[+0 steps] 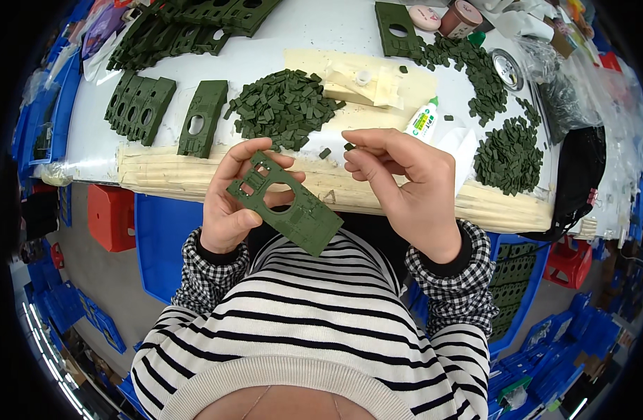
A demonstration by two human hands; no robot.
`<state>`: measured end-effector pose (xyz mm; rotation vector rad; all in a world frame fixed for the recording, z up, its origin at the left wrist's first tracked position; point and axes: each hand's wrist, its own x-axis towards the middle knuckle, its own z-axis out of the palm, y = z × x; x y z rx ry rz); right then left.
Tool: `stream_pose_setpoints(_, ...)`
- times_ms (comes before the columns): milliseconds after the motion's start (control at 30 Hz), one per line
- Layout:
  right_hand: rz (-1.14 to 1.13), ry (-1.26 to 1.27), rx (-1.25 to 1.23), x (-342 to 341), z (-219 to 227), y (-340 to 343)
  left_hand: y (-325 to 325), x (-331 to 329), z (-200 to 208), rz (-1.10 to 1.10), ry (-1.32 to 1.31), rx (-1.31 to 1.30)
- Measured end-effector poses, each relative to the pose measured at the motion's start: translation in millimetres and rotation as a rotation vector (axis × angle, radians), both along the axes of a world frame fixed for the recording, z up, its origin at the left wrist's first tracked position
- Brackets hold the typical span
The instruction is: Applying glue to green plastic toy tank parts and assembling them.
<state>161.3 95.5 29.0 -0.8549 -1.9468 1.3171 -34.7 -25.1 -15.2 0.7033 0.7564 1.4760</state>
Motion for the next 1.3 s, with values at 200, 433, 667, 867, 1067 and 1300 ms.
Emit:
stream_pose_setpoints(200, 0.014, 0.065, -0.248, 4, 10, -5, 5, 8, 3, -0.059, 0.042, 0.003)
stream_pose_setpoints(433, 0.139, 0.091, -0.057, -4, 8, -8, 9, 13, 7, -0.157, 0.049, 0.082)
stream_pose_setpoints(667, 0.169, 0.088, 0.022, -12, 2, -12, 10, 18, 6, -0.136, 0.083, 0.114)
stream_pose_setpoints(867, 0.151, 0.068, 0.050, -15, -2, -13, 12, 21, 8, -0.120, 0.121, 0.130)
stream_pose_setpoints(1067, 0.144, 0.061, 0.031, -17, -3, -14, 12, 22, 5, -0.093, 0.107, 0.118)
stream_pose_setpoints(1300, 0.147, 0.045, 0.066, -20, -4, -14, 11, 19, 7, -0.097, 0.161, 0.128)
